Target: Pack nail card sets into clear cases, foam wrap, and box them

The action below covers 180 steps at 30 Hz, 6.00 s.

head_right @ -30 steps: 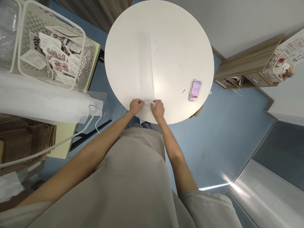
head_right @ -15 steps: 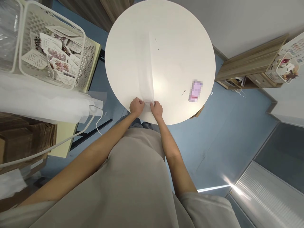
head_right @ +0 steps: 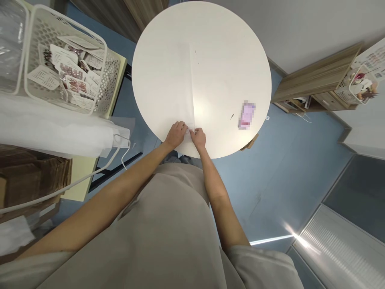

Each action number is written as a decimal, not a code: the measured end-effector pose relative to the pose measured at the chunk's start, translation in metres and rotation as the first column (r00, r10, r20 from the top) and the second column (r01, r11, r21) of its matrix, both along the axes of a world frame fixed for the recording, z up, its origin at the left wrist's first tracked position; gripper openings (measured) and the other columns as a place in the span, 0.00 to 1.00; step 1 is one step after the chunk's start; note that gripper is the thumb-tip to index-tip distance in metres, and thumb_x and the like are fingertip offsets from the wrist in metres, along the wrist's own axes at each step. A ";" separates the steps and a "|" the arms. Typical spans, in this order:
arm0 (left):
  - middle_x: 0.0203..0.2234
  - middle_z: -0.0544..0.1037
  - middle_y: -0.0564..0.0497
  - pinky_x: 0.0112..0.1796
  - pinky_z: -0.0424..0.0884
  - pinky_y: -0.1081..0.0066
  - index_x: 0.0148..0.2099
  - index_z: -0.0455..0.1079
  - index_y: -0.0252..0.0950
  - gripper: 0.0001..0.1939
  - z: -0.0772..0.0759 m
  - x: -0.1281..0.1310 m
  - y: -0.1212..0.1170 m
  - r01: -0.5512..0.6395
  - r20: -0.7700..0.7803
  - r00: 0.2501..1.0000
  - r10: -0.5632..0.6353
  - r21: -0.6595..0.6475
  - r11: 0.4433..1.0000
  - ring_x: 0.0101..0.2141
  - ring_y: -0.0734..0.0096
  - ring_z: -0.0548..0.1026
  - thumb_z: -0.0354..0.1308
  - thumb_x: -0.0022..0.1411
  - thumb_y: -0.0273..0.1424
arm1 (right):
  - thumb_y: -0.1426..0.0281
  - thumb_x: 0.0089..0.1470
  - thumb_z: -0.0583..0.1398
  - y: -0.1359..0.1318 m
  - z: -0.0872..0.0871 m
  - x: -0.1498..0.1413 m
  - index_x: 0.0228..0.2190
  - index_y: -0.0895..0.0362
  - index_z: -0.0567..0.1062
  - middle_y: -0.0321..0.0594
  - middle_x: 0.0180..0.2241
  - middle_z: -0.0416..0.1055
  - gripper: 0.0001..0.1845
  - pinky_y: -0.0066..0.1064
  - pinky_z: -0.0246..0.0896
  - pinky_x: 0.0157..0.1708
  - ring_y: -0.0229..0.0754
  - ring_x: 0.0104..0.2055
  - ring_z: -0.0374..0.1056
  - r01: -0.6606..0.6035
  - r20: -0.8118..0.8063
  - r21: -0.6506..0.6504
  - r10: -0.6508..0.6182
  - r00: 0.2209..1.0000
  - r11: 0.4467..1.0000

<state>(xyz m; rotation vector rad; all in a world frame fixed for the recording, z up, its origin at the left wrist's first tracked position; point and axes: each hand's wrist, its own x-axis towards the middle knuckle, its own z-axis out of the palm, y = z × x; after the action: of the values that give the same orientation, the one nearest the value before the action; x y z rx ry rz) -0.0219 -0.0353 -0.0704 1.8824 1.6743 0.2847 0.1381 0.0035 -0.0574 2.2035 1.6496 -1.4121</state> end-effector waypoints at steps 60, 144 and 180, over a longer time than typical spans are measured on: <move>0.56 0.78 0.37 0.57 0.73 0.53 0.57 0.72 0.36 0.15 0.026 -0.011 0.029 -0.565 -0.119 0.822 0.557 -0.295 0.771 0.56 0.49 0.77 0.61 0.69 0.31 | 0.68 0.71 0.60 0.031 0.016 -0.022 0.44 0.54 0.74 0.55 0.48 0.78 0.04 0.51 0.72 0.52 0.60 0.52 0.76 -0.190 0.179 0.067 0.176 0.968 0.979; 0.48 0.85 0.39 0.52 0.75 0.58 0.49 0.82 0.36 0.21 0.012 -0.040 -0.011 -0.323 0.078 0.924 0.375 -0.369 0.872 0.49 0.48 0.82 0.56 0.74 0.46 | 0.54 0.79 0.49 -0.016 0.005 0.007 0.62 0.56 0.72 0.53 0.61 0.75 0.26 0.40 0.75 0.49 0.52 0.49 0.79 -0.461 0.088 0.265 0.455 0.886 0.847; 0.76 0.64 0.45 0.73 0.62 0.54 0.76 0.66 0.40 0.33 0.018 -0.049 -0.061 0.020 0.238 0.969 0.059 -0.316 0.949 0.74 0.53 0.65 0.60 0.73 0.42 | 0.60 0.77 0.53 -0.065 -0.001 0.025 0.74 0.64 0.63 0.59 0.77 0.54 0.33 0.50 0.56 0.76 0.55 0.81 0.48 -0.721 0.037 0.367 0.765 0.643 0.588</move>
<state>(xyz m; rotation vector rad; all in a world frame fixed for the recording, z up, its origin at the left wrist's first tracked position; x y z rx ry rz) -0.0707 -0.0958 -0.0525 1.5274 1.4738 0.2307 0.1628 -0.0614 -0.0588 1.1727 2.5954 -1.0510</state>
